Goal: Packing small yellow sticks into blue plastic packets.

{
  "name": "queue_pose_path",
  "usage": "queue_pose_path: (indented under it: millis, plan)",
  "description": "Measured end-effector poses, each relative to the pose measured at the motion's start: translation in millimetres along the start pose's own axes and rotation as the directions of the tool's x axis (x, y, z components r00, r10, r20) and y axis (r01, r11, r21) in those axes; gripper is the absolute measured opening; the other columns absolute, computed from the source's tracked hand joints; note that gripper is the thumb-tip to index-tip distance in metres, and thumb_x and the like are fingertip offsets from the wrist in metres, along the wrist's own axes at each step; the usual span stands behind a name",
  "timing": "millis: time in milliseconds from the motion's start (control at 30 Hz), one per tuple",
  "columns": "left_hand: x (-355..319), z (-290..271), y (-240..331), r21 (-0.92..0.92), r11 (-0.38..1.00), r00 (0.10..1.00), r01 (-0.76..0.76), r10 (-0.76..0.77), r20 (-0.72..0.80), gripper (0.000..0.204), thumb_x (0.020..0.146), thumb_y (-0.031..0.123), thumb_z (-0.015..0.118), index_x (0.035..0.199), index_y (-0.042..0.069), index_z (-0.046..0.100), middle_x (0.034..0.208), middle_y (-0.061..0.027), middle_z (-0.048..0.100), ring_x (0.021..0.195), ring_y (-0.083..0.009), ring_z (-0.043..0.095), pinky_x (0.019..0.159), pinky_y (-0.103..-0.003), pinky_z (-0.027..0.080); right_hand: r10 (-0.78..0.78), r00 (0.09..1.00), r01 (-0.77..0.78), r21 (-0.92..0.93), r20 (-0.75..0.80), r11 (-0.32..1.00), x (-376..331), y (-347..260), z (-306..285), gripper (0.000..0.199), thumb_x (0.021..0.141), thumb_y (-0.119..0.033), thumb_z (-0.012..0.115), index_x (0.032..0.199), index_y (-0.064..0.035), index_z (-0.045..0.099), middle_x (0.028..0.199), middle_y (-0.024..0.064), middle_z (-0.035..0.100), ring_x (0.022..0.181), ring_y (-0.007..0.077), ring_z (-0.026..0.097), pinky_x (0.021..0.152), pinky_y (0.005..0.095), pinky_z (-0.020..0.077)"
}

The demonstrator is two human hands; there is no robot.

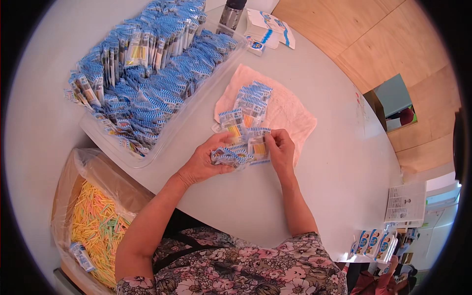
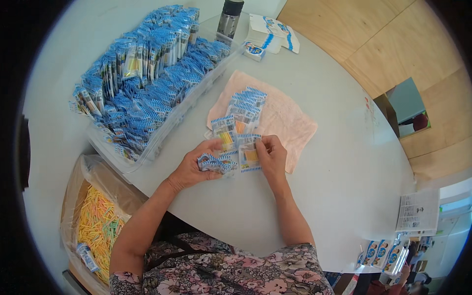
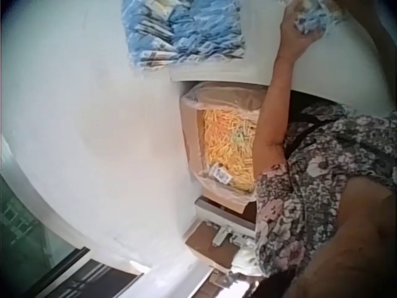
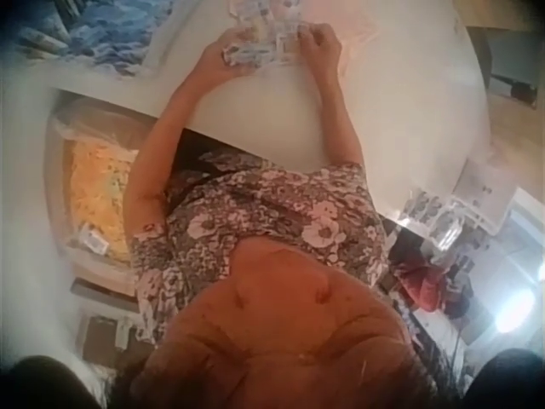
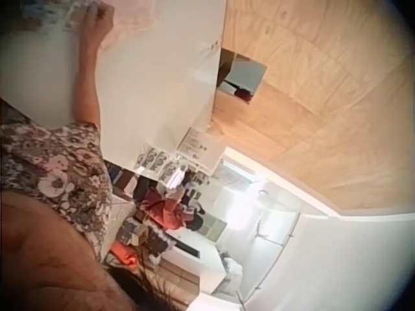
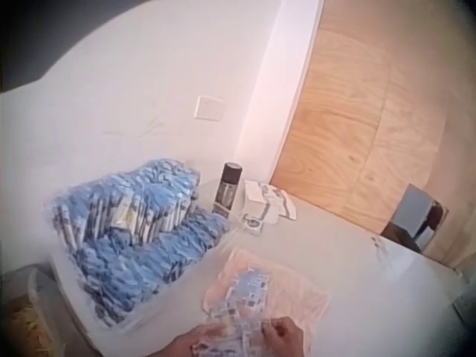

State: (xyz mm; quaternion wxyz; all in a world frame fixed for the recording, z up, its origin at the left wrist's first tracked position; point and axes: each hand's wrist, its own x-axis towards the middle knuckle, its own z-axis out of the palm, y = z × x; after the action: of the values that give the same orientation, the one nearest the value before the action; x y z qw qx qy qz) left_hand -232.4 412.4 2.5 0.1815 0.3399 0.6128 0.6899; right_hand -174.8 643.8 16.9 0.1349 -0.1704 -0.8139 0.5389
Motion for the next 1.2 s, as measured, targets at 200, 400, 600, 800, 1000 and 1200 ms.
queue_pose_path:
  millis: [200, 400, 600, 800, 1000, 1200]
  plan:
    - [-1, -4, 2, -0.218, 0.949, 0.974, 0.227, -0.220, 0.057, 0.045, 0.067, 0.000, 0.080, 0.104, 0.004, 0.055, 0.122, -0.0060, 0.056, 0.106, -0.0118, 0.055, 0.096, -0.028, 0.044, -0.261, 0.932, 0.182, 0.297, 0.250, 0.937, -15, -18, 33, 0.009, 0.092, -0.011, 0.058, 0.092, -0.0017, 0.057, 0.080, 0.0035, 0.063, 0.067, 0.0064, 0.053, 0.058, 0.0224, 0.0440]
    - [-2, 3, 14, -0.341, 0.929, 0.982, 0.143, -0.177, -0.071, 0.055, 0.068, 0.000, 0.079, 0.115, 0.004, 0.051, 0.113, -0.0053, 0.059, 0.104, -0.0102, 0.055, 0.092, -0.026, 0.047, -0.265, 0.957, 0.291, -0.444, 0.120, 0.848, 33, -40, 42, 0.019, 0.085, -0.020, 0.061, 0.083, -0.0006, 0.063, 0.073, 0.0155, 0.065, 0.064, 0.0272, 0.064, 0.058, 0.0350, 0.0484]
    - [-5, -3, -1, -0.306, 0.899, 0.949, 0.312, -0.312, 0.052, 0.052, 0.064, 0.002, 0.081, 0.108, 0.002, 0.055, 0.112, -0.0053, 0.056, 0.105, -0.0115, 0.055, 0.094, -0.026, 0.045, -0.266, 0.947, 0.322, -0.546, 0.183, 0.773, 37, -34, 47, 0.013, 0.077, -0.017, 0.066, 0.080, -0.0047, 0.064, 0.072, 0.0123, 0.066, 0.063, 0.0294, 0.063, 0.057, 0.0381, 0.0480]
    - [3, -2, -11, -0.067, 0.992, 0.976, -0.103, 0.088, -0.200, 0.044, 0.061, 0.001, 0.082, 0.099, 0.005, 0.061, 0.132, -0.0107, 0.044, 0.125, -0.0224, 0.043, 0.099, -0.031, 0.041, -0.329, 0.930, 0.339, -0.037, 0.165, 0.940, 25, -26, 25, 0.006, 0.082, -0.005, 0.066, 0.084, -0.0018, 0.062, 0.085, 0.0077, 0.065, 0.068, 0.0133, 0.060, 0.058, 0.0279, 0.0473]
    - [39, 0, -7, 0.138, 0.979, 0.976, -0.149, 0.168, -0.135, 0.041, 0.066, 0.005, 0.081, 0.098, 0.008, 0.056, 0.127, -0.0091, 0.045, 0.118, -0.0198, 0.046, 0.097, -0.031, 0.039, -0.273, 0.925, 0.171, 0.352, 0.265, 0.920, 31, -16, 14, 0.007, 0.086, -0.002, 0.063, 0.092, -0.0006, 0.059, 0.097, 0.0039, 0.060, 0.083, 0.0101, 0.057, 0.069, 0.0236, 0.0465]
    - [77, 10, -7, -0.009, 0.991, 0.974, 0.130, -0.130, -0.187, 0.049, 0.071, 0.006, 0.078, 0.110, 0.004, 0.049, 0.101, -0.0023, 0.058, 0.095, -0.0102, 0.054, 0.086, -0.024, 0.046, -0.364, 0.930, 0.362, -0.044, -0.042, 0.931, 122, -24, 4, 0.019, 0.089, -0.016, 0.060, 0.100, 0.0006, 0.060, 0.101, 0.0077, 0.061, 0.087, 0.0133, 0.057, 0.074, 0.0268, 0.0475]
